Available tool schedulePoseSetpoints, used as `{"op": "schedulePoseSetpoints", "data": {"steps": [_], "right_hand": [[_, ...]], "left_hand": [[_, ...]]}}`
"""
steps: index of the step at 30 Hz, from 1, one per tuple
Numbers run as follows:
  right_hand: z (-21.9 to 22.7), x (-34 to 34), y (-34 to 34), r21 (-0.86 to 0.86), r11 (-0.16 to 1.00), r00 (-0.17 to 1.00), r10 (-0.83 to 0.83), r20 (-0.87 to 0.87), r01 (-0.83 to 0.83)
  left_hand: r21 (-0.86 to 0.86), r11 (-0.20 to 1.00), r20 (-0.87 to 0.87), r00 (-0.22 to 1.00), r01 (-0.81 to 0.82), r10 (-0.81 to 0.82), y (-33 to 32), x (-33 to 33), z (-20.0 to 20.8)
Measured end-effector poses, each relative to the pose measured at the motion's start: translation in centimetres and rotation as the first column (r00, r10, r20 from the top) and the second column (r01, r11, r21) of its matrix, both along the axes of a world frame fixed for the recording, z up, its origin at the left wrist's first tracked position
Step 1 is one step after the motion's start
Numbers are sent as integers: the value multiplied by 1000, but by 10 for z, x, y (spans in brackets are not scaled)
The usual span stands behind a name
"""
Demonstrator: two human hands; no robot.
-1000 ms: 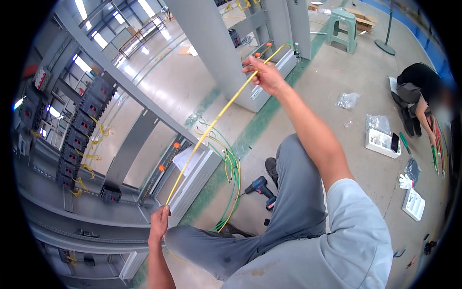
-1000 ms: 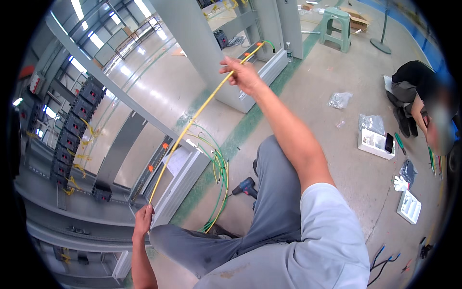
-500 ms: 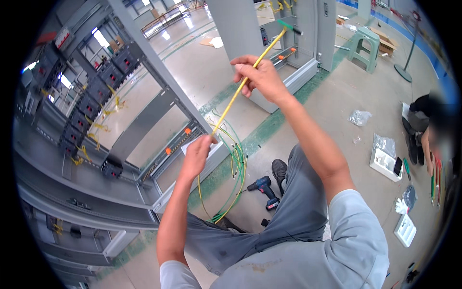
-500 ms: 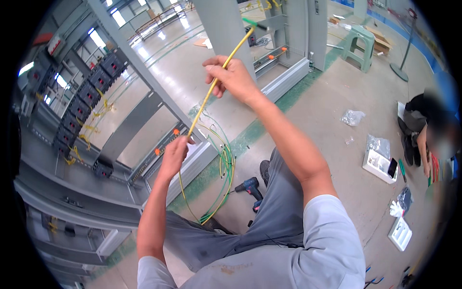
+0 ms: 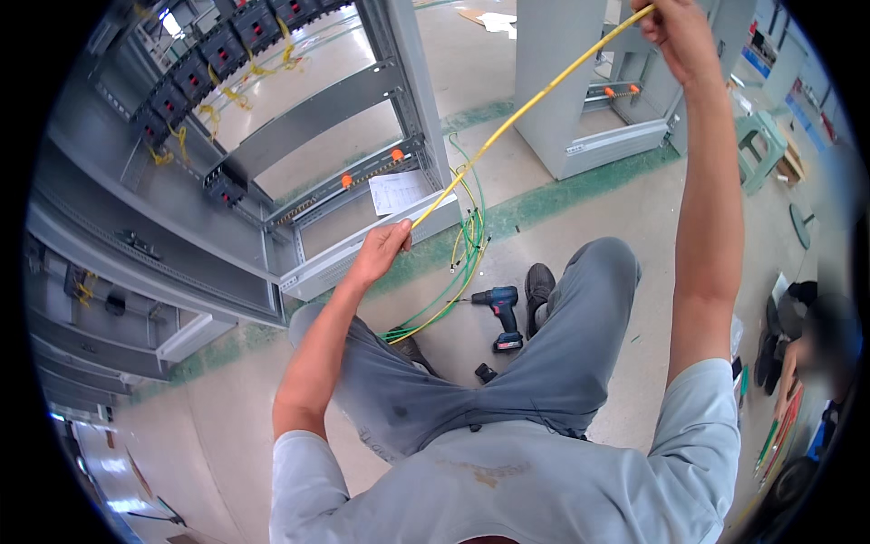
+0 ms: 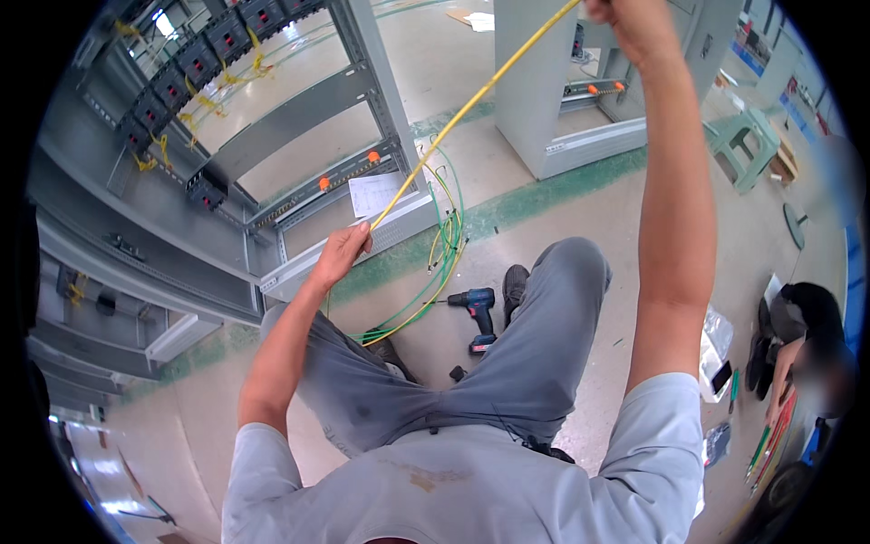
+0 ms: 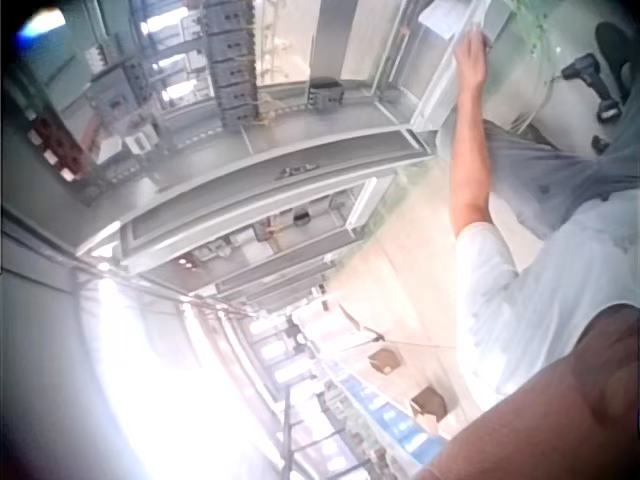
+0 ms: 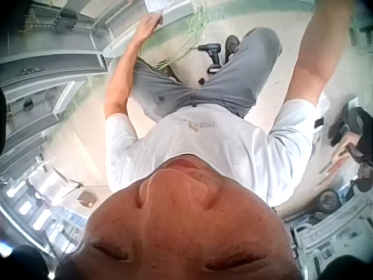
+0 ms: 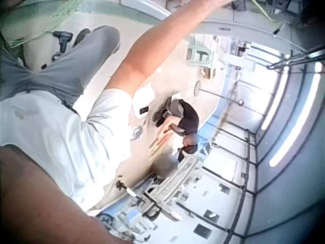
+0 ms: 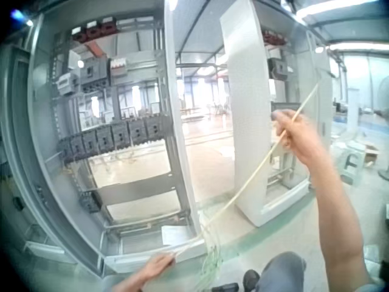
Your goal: The person sits on the floor and installs electrical wiring into a large metal panel. They use a cordless drill to secure wires and components, handling yellow and green cables to connect them to the internal busbars and terminals.
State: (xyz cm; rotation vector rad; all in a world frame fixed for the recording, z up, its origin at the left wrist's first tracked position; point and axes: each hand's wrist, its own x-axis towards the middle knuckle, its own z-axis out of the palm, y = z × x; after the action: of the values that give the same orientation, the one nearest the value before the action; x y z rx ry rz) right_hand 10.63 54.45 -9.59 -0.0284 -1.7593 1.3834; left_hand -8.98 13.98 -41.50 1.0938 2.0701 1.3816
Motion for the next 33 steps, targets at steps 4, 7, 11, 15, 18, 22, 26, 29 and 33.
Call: {"op": "schedulePoseSetpoints", "data": {"steps": [4,7,11,15,18,22,26,29,33], "right_hand": [[-41,-35,-67,229,963,975,98,198,-143],[-43,-25,-76,174,971,935,99,340,-166],[-14,-6,-24,31,1000,984,-3,177,-3],[20,41,53,-76,987,990,-135,42,138],[20,73,56,-23,974,969,-222,109,225],[17,96,54,150,940,928,-330,172,307],[26,162,149,-52,943,945,-326,41,327],[32,190,192,-187,967,966,-204,-156,174],[63,145,174,-139,959,844,-282,-455,246]], "left_hand": [[-186,982,-64,998,-27,15,-7,8,33],[-235,972,-136,990,2,-35,-12,14,47],[-44,994,-205,975,-99,88,-46,-9,22],[-140,921,-331,894,-364,303,-135,-37,-10],[-355,904,-708,700,-239,-92,-113,-14,34],[-545,793,-762,556,-273,-332,-95,-38,99],[-210,913,-907,418,-351,-48,-106,-96,153],[162,951,-938,258,-262,231,-103,-115,201],[410,852,-884,87,-325,459,-131,-178,282]]}}
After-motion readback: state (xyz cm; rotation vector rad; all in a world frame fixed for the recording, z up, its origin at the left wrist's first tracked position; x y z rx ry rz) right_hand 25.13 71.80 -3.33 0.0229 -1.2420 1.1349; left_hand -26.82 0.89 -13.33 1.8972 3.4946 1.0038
